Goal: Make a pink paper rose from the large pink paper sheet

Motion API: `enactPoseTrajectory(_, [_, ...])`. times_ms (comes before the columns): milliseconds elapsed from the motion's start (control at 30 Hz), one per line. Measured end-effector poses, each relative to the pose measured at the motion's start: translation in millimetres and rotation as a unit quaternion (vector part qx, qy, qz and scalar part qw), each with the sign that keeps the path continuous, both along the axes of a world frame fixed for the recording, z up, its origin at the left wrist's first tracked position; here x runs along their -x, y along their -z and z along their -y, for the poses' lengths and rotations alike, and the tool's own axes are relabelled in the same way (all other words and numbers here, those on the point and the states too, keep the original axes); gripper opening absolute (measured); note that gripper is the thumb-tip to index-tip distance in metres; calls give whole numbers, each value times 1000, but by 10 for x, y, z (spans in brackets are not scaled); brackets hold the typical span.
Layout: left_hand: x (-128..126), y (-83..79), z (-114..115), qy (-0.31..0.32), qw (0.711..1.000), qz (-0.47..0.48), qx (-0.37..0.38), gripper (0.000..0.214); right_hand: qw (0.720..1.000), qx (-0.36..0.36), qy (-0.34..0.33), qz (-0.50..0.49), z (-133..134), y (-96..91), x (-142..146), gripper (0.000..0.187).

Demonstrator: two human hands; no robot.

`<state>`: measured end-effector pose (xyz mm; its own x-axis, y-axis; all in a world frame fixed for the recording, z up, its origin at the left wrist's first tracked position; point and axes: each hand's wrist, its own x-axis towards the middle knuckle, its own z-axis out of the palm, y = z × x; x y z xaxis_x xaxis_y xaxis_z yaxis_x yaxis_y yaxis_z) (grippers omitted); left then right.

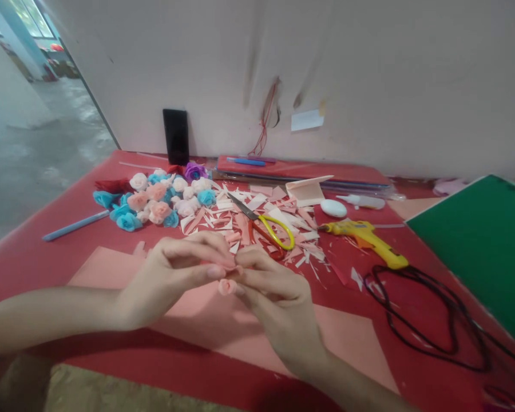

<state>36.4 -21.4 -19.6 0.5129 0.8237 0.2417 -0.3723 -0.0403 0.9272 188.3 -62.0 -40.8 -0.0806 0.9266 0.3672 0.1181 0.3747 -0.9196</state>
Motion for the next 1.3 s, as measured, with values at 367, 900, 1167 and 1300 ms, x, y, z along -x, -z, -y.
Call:
enactPoseTrajectory(367, [25,19,39,2,1000,-16,18,13,999,16,22,-31,3,3,21,12])
enactPoseTrajectory(900, [41,-33,25,-3,999,-51,18,6,998,-15,56,-6,6,-69,61,10])
enactPoseTrajectory(1167, [39,-68,6,-5,997,-70,-14,7,990,40,111,-77,45,-53,115,17])
enactPoseTrajectory(1300, [49,-66,14,-16,997,-80,-12,7,994,-11,103,-35,54,-89,116,7])
